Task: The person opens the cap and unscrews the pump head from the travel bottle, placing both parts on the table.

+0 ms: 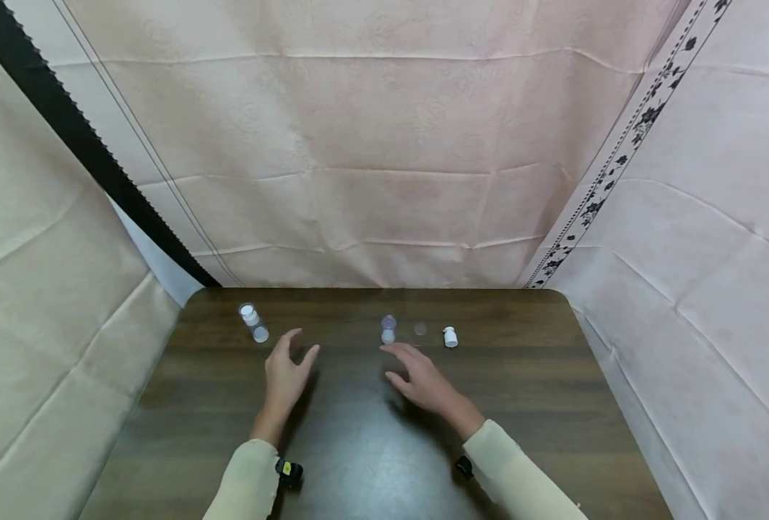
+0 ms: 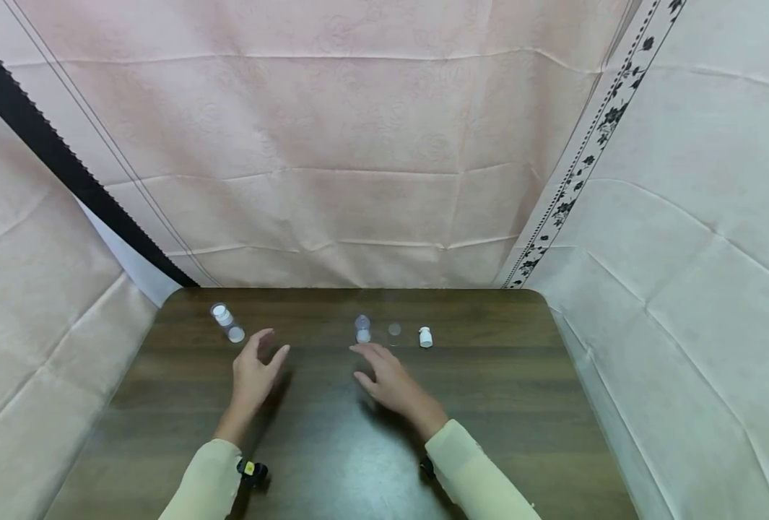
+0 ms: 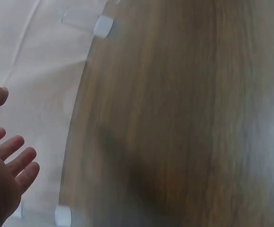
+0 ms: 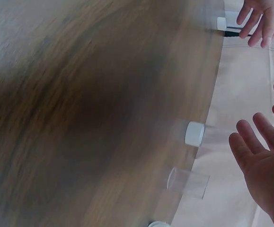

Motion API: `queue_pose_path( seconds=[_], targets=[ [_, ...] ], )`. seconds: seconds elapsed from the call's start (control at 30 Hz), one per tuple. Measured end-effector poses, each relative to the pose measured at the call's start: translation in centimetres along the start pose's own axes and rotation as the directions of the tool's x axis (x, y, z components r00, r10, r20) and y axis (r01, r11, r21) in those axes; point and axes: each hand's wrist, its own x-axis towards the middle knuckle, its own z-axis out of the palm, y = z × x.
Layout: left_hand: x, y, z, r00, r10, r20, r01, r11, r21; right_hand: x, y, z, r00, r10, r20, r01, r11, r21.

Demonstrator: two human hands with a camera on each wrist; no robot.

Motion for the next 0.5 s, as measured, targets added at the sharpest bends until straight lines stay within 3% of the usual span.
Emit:
queue_pose_path(
  seconds=[0.23, 0.5],
  targets=[
    [0.0, -2.0, -2.3, 0.984, 0.043, -0.173, -0.039, 0.999, 0.023, 0.8, -1.1, 0.9, 0.999, 0.007, 0.054, -0.009, 0.999, 0.038],
    [0.5, -3.5, -4.2, 0.968, -0.043, -0.247, 0.055, 0.998, 0.042, 1.5, -1.8, 2.3, 0.999, -0.014, 0.05, 0.012, 0.999, 0.031]
  ],
)
